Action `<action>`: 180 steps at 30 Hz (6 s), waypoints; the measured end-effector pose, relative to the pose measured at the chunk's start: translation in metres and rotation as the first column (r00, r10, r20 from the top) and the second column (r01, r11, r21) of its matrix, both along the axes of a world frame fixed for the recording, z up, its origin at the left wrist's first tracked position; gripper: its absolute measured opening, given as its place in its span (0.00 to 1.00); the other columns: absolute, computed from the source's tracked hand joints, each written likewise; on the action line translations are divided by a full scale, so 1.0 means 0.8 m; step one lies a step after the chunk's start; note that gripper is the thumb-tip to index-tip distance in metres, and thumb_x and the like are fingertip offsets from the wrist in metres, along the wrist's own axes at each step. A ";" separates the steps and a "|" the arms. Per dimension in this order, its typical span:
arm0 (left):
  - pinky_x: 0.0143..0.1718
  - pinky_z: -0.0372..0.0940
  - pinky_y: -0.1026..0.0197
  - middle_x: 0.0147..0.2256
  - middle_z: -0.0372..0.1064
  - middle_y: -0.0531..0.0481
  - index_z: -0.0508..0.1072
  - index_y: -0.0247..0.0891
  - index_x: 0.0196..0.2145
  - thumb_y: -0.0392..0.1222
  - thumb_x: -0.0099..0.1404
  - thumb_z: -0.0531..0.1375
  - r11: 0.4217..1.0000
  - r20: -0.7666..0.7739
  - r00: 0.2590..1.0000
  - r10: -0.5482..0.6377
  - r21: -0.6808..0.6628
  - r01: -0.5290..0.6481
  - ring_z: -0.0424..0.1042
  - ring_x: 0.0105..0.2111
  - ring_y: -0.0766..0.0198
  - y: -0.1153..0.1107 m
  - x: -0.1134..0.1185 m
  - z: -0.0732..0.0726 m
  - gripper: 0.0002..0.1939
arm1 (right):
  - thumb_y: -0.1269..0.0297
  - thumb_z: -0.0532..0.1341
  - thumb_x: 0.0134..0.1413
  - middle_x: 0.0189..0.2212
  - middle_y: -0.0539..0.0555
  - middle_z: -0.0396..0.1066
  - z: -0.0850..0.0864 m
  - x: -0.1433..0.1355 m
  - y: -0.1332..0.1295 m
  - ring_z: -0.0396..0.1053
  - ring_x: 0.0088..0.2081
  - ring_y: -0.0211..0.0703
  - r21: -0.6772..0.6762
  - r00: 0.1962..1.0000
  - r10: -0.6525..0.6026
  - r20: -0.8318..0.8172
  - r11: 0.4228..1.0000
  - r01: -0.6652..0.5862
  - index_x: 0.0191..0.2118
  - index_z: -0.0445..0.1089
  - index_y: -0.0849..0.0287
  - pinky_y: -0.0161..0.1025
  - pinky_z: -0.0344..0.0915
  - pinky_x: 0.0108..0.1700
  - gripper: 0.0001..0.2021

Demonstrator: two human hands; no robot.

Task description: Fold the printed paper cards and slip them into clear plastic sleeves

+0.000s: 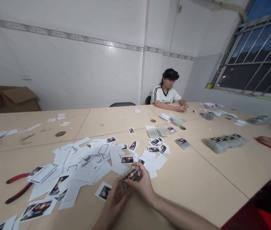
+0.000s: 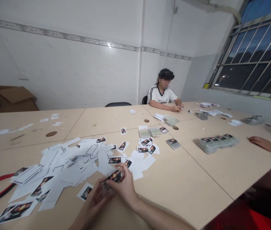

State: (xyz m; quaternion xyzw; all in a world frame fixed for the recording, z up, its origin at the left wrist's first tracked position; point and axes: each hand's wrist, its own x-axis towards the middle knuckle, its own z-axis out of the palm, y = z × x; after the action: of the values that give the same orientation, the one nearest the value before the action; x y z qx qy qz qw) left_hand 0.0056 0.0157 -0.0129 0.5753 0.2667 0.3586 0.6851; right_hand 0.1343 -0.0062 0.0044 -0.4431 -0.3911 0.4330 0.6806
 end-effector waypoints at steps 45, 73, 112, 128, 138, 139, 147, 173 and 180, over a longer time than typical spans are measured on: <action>0.43 0.62 0.53 0.48 0.60 0.46 0.53 0.48 0.48 0.40 0.50 0.62 0.988 0.025 0.995 -0.096 -0.122 0.099 0.60 0.49 0.52 -0.006 -0.004 0.015 0.30 | 0.69 0.62 0.39 0.24 0.47 0.63 0.018 0.011 -0.005 0.61 0.28 0.36 0.105 0.991 0.049 0.125 0.993 -0.062 0.26 0.61 0.58 0.33 0.57 0.31 0.07; 0.37 0.62 0.56 0.43 0.63 0.46 0.50 0.46 0.49 0.35 0.51 0.61 0.959 0.035 0.974 -0.226 -0.169 0.229 0.65 0.41 0.56 -0.008 -0.003 0.030 0.31 | 0.72 0.64 0.35 0.23 0.44 0.64 0.025 0.024 -0.006 0.64 0.27 0.34 0.019 0.943 0.118 0.310 0.991 -0.130 0.36 0.58 0.57 0.32 0.60 0.33 0.19; 0.39 0.62 0.58 0.45 0.63 0.47 0.47 0.47 0.48 0.33 0.53 0.60 0.945 0.063 0.967 -0.248 -0.205 0.256 0.65 0.43 0.59 -0.010 -0.003 0.020 0.31 | 0.72 0.59 0.40 0.20 0.44 0.63 0.015 0.004 -0.017 0.63 0.23 0.35 0.026 0.882 -0.073 0.466 0.997 0.068 0.32 0.57 0.57 0.31 0.60 0.27 0.11; 0.43 0.58 0.59 0.42 0.65 0.50 0.50 0.46 0.47 0.31 0.51 0.61 0.951 0.072 0.968 -0.239 -0.181 0.249 0.65 0.43 0.60 -0.011 -0.001 0.026 0.31 | 0.69 0.59 0.40 0.19 0.45 0.64 0.014 0.005 -0.014 0.64 0.23 0.35 0.026 0.870 -0.087 0.485 0.996 0.085 0.31 0.59 0.57 0.32 0.62 0.27 0.09; 0.42 0.60 0.57 0.44 0.63 0.48 0.50 0.46 0.47 0.32 0.51 0.62 0.945 0.087 0.964 -0.250 -0.197 0.262 0.63 0.45 0.57 -0.010 -0.001 0.026 0.31 | 0.68 0.59 0.40 0.20 0.46 0.64 0.015 0.004 -0.015 0.64 0.24 0.36 0.017 0.867 -0.090 0.490 0.995 0.095 0.30 0.60 0.58 0.32 0.62 0.27 0.08; 0.42 0.60 0.56 0.45 0.63 0.48 0.51 0.46 0.47 0.32 0.51 0.62 0.943 0.084 0.965 -0.248 -0.205 0.261 0.64 0.45 0.56 -0.010 -0.001 0.026 0.30 | 0.69 0.59 0.40 0.20 0.46 0.64 0.015 0.004 -0.015 0.64 0.24 0.36 0.013 0.864 -0.091 0.495 0.995 0.098 0.30 0.60 0.58 0.32 0.62 0.27 0.08; 0.40 0.61 0.56 0.45 0.63 0.48 0.53 0.47 0.46 0.33 0.49 0.63 0.943 0.097 0.973 -0.209 -0.244 0.227 0.66 0.41 0.57 -0.012 0.000 0.026 0.30 | 0.69 0.59 0.40 0.20 0.46 0.64 0.013 0.004 -0.013 0.64 0.23 0.35 0.021 0.851 -0.094 0.516 0.995 0.098 0.30 0.60 0.58 0.31 0.61 0.27 0.07; 0.40 0.61 0.56 0.46 0.61 0.47 0.49 0.47 0.49 0.34 0.52 0.61 0.942 0.083 0.968 -0.239 -0.223 0.251 0.63 0.44 0.57 -0.009 -0.001 0.019 0.32 | 0.69 0.58 0.41 0.18 0.45 0.61 0.011 0.000 -0.012 0.62 0.23 0.35 0.030 0.831 -0.131 0.540 0.990 0.136 0.30 0.60 0.58 0.31 0.60 0.27 0.07; 0.40 0.62 0.56 0.46 0.60 0.47 0.47 0.49 0.50 0.36 0.52 0.61 0.941 0.089 0.969 -0.230 -0.232 0.244 0.64 0.42 0.58 -0.010 -0.001 0.016 0.33 | 0.70 0.58 0.41 0.19 0.45 0.60 0.012 0.000 -0.012 0.61 0.23 0.35 0.036 0.831 -0.124 0.542 0.992 0.124 0.30 0.60 0.58 0.31 0.59 0.27 0.07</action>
State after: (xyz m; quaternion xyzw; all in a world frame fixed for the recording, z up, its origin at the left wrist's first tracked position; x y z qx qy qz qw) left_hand 0.0051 0.0074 0.0003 0.5044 0.2163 0.2556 0.7959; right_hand 0.1342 -0.0155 0.0138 -0.5721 -0.5380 0.2448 0.5686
